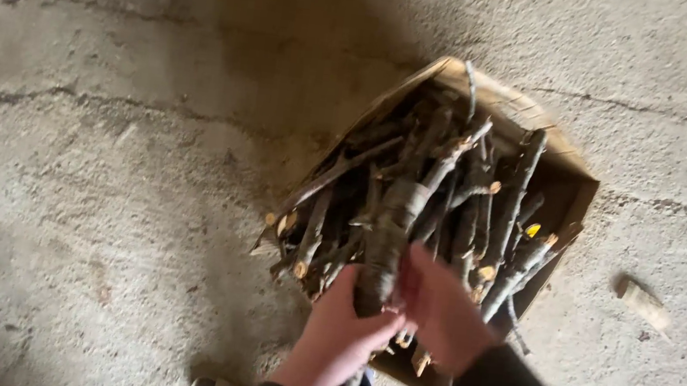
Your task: Pick up wooden sticks from the floor and place them into a cardboard box.
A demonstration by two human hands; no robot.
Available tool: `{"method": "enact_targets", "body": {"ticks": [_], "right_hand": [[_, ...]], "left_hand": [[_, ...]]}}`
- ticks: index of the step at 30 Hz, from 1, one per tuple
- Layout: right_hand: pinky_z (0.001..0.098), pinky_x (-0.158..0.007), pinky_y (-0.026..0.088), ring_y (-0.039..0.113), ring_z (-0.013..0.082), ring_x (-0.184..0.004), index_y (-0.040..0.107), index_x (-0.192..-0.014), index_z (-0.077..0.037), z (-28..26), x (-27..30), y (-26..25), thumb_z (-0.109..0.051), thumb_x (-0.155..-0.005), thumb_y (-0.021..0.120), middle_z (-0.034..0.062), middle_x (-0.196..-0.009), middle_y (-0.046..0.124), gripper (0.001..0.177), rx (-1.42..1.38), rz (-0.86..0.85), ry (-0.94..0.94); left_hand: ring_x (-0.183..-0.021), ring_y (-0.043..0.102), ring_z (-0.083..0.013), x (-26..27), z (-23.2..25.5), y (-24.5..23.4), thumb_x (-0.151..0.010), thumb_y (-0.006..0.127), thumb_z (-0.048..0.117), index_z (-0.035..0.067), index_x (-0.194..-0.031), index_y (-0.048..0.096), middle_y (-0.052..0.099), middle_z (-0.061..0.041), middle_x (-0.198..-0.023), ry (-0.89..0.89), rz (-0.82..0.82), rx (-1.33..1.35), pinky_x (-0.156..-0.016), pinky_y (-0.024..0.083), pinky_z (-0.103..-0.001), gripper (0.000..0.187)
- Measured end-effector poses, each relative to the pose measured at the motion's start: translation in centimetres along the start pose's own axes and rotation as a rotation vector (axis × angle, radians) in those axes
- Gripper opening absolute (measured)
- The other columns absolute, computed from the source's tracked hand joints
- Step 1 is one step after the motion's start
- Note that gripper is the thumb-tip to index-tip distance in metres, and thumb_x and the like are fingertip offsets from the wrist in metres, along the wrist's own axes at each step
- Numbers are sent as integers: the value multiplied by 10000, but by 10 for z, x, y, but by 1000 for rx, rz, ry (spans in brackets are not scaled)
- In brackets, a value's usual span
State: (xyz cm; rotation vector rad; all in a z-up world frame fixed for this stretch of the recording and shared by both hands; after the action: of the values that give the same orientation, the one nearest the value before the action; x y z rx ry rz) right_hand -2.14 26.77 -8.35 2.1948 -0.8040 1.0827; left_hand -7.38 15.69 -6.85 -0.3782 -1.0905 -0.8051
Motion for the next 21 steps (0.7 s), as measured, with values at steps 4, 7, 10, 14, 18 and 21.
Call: {"method": "enact_targets", "body": {"ticks": [4, 7, 10, 14, 18, 21], "right_hand": [[360, -800, 524, 623, 295, -964, 627, -1238, 15, 20, 4, -47, -125, -950, 525, 215, -1230, 583, 337, 268, 100, -65], [316, -695, 642, 743, 300, -1009, 616, -1293, 35, -6, -1, -62, 31, -885, 626, 267, -1398, 597, 408, 406, 147, -208], [343, -746, 521, 625, 277, -962, 622, -1206, 6, -33, 13, -68, -126, -1020, 547, 221, -1236, 682, 240, 54, 404, 21], [292, -625, 492, 562, 178, -802, 637, -1286, -19, -25, -32, -121, -112, -990, 612, 116, -1014, 659, 311, -62, 537, -20], [300, -605, 459, 591, 119, -742, 590, -1078, -164, -32, -36, -128, -107, -956, 646, 17, -841, 604, 146, -39, 547, -17], [336, -673, 488, 576, 212, -825, 588, -1229, -25, -43, -3, -101, -90, -1022, 547, 111, -1018, 621, 221, -25, 476, 15]], "left_hand": [[-1186, 700, -125, 4, 21, 27, -807, 702, 282, 256, -1353, 571, 760, 56, -1256, 72, -62, -372, -1005, 573, -314, 562], [-1078, 674, -102, 6, 34, 38, -873, 643, 249, 274, -1279, 601, 731, 85, -1153, 132, -83, -486, -900, 552, -294, 409], [-794, 558, -66, 4, 28, 38, -929, 566, 158, 220, -1122, 614, 667, 74, -932, 75, -54, -498, -688, 481, -224, 209], [-1356, 596, -167, -8, 10, 17, -948, 548, 221, 177, -1418, 558, 608, -35, -1458, 32, 142, -419, -1153, 481, -377, 472], [-1262, 678, -187, -16, -8, 7, -924, 527, 219, 155, -1329, 610, 684, -49, -1374, 79, 196, -395, -1105, 527, -390, 419], [-1257, 661, -134, -7, -26, 1, -958, 526, 257, 199, -1385, 576, 668, 20, -1384, -102, 207, -379, -1082, 537, -351, 433]]}}
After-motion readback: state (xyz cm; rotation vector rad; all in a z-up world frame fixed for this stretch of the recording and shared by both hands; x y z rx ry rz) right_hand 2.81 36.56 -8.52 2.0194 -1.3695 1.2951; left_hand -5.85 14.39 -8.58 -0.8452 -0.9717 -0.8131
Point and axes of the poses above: each hand's wrist, its own x-axis away from the middle knuckle, its own y-axis out of the palm, z = x × y, the point moved 9 cm from there along -x, towards the middle knuckle
